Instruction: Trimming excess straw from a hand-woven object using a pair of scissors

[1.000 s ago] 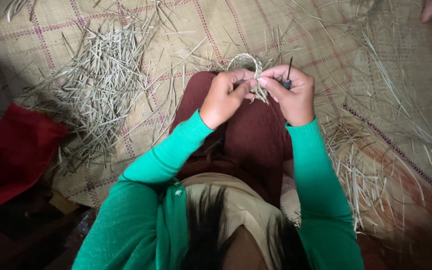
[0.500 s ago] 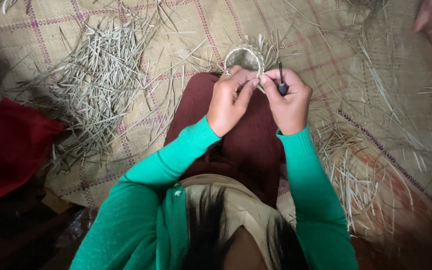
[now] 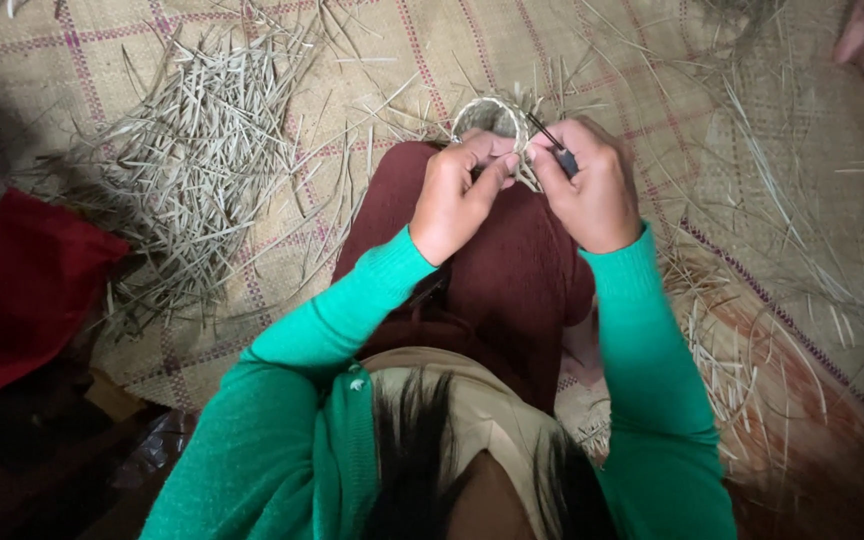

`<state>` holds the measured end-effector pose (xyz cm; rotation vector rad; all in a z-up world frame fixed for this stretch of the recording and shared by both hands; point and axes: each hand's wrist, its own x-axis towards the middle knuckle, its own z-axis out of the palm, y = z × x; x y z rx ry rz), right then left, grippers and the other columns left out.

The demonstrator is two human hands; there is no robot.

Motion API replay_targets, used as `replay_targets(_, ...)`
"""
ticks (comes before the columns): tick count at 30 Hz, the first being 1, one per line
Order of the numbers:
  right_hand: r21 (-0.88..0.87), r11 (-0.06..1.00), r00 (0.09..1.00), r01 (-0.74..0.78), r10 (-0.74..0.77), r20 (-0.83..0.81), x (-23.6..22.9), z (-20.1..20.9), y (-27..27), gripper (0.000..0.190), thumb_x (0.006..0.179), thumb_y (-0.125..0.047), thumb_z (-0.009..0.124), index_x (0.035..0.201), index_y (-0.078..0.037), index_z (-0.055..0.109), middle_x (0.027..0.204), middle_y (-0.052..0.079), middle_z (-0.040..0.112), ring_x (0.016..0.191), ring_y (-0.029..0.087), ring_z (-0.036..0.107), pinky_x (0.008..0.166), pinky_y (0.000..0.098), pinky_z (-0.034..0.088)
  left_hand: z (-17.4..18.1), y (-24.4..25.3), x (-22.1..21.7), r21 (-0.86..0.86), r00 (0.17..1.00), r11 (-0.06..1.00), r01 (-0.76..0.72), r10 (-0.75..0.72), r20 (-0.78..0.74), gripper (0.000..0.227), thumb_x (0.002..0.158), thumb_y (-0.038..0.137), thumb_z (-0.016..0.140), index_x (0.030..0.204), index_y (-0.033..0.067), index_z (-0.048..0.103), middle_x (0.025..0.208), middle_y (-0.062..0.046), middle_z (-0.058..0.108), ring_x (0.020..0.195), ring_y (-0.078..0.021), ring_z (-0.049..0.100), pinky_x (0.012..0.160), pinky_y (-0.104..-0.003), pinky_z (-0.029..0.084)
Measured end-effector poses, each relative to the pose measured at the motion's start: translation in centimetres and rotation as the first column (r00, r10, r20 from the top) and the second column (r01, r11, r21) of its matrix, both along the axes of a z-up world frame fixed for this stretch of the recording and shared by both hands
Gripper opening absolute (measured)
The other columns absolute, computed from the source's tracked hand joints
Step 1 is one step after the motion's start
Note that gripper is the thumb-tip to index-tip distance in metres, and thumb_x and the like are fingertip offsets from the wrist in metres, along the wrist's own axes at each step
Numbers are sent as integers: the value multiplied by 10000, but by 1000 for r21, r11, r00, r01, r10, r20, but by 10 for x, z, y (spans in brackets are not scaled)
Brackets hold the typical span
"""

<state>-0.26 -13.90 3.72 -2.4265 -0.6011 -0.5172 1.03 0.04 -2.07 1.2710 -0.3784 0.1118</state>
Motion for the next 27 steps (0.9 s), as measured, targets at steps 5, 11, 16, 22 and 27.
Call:
replay_targets(5,-232,969,997,-82,82,-9,8,11,-2,58,803,34,598,840,-2,571,732,170,548,695,379,564,591,419,447,-4,1,2,18,1000,1000,-1,1,-14,108,819,9,542,878,-66,593,728,-215,543,714,-281,635,573,-318,569)
replay_targets(11,-373,917,990,-142,129,-60,12,16,-5,79,801,35,579,871,5,557,753,165,523,721,382,566,605,425,458,-17,-6,6,-47,993,999,24,-29,-111,129,823,29,534,887,-67,593,750,-196,582,688,-203,627,594,-287,574)
replay_targets(16,-279,946,986,-166,153,-68,15,12,-6,48,833,1,591,853,24,553,741,173,520,729,397,562,611,423,460,-18,-7,6,-74,987,997,38,-49,-156,163,827,48,529,930,-61,594,777,-198,600,671,-174,626,601,-277,579)
replay_targets(22,-230,961,988,-152,138,-76,16,6,-5,66,831,-12,595,831,29,544,721,177,515,722,399,553,599,432,443,-22,-10,6,-70,987,997,25,-36,-157,160,829,49,538,931,-61,593,808,-237,603,691,-198,627,602,-294,572)
replay_targets(27,-345,927,988,-148,122,-94,12,11,-5,80,813,19,551,887,14,521,757,176,491,737,402,553,608,444,450,-28,-13,7,-92,979,995,45,-63,-195,164,833,49,528,941,-53,598,834,-227,608,680,-192,629,610,-284,575)
